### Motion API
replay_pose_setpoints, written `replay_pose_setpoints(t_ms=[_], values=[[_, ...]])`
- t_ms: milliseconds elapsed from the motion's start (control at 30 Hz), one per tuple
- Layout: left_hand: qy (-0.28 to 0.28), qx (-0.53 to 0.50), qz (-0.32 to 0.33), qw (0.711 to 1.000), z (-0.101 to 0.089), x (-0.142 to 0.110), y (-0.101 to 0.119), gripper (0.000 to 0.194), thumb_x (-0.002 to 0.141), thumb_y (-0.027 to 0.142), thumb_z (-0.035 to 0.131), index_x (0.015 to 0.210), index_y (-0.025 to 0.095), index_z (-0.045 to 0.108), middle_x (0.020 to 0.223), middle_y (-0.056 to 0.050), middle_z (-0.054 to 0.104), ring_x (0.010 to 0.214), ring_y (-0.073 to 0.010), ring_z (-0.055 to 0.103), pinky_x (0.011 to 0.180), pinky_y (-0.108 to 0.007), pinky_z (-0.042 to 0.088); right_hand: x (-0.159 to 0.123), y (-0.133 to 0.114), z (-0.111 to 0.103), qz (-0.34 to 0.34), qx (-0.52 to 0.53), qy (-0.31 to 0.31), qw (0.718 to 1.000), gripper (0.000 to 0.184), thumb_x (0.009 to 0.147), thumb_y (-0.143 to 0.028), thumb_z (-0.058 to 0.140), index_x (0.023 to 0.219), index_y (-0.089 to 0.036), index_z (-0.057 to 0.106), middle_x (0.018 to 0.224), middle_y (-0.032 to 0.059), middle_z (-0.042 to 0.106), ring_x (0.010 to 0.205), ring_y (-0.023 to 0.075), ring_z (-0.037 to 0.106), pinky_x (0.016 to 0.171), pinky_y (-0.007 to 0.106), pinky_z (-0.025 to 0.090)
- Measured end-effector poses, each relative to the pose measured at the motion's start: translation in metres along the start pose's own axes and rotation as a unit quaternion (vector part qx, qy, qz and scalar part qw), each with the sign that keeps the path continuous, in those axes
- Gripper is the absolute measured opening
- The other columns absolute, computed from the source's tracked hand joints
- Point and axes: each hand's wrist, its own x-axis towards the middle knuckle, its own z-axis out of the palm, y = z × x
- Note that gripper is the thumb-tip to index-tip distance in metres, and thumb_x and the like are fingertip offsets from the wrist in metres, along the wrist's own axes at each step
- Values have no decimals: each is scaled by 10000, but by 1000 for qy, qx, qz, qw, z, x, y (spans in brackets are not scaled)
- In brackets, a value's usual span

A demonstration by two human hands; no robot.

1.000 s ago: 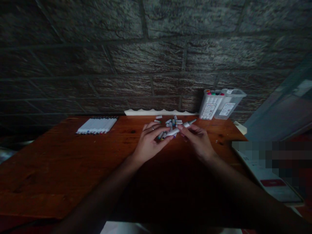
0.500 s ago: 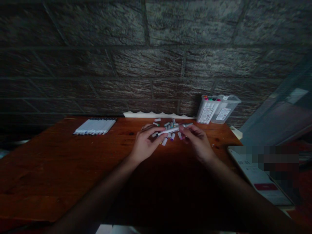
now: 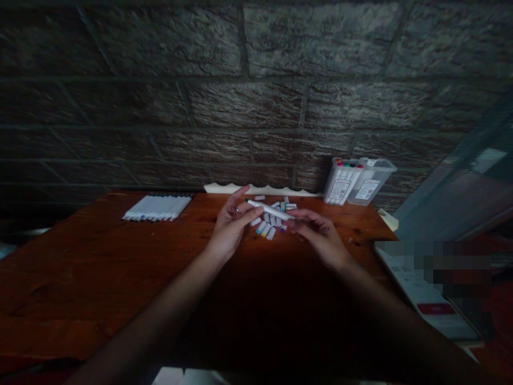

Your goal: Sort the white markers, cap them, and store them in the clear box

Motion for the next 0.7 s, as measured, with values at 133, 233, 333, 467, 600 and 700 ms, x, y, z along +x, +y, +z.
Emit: replay_pose_setpoints(t_ms=[133, 233, 333, 467, 600, 700], values=[[-14, -56, -14, 998, 3, -2, 3, 587, 716, 240, 769, 1261, 239, 553, 868, -2, 725, 852, -166, 689, 816, -313, 535, -2, 8, 4, -18, -64, -56, 996, 197, 763, -314, 743, 950, -256, 722, 960, 10, 724, 896, 160, 651, 871, 348, 492], [-32, -86, -33, 995, 5, -4, 5, 555, 684, 209, 806, 1200, 221, 600, 878, -2, 729, 830, -146, 681, 776, -267, 526, -6, 14, 8, -40, -121, -95, 987, 161, 790, -295, 712, 936, -228, 710, 970, 22, 718, 921, 166, 651, 888, 345, 491], [-51, -99, -35, 993, 6, -7, 5, 479, 657, 180, 827, 1105, 197, 658, 876, -11, 735, 808, -139, 675, 760, -252, 523, -8, 15, 9, -42, -157, -112, 980, 159, 810, -286, 691, 954, -220, 705, 973, 29, 721, 928, 174, 655, 915, 357, 483], [-64, -98, -27, 993, 6, -8, 5, 426, 643, 166, 833, 1043, 191, 689, 870, -13, 738, 794, -139, 675, 776, -271, 531, -10, 11, 8, -26, -171, -116, 978, 181, 813, -298, 693, 980, -228, 704, 1019, 31, 723, 962, 184, 652, 943, 375, 473], [-76, -101, -24, 992, 5, -8, 6, 418, 637, 148, 835, 1030, 198, 701, 852, -1, 737, 782, -127, 674, 770, -257, 533, -12, 6, 12, -10, -158, -131, 979, 147, 814, -286, 693, 947, -226, 702, 966, 13, 726, 918, 166, 656, 914, 348, 488], [-89, -103, -30, 990, 4, -9, 6, 414, 655, 148, 825, 1046, 209, 704, 866, -1, 738, 798, -125, 676, 769, -249, 530, -14, 1, 16, 0, -140, -146, 979, 126, 816, -268, 690, 934, -226, 699, 931, 2, 722, 899, 153, 655, 904, 328, 491]])
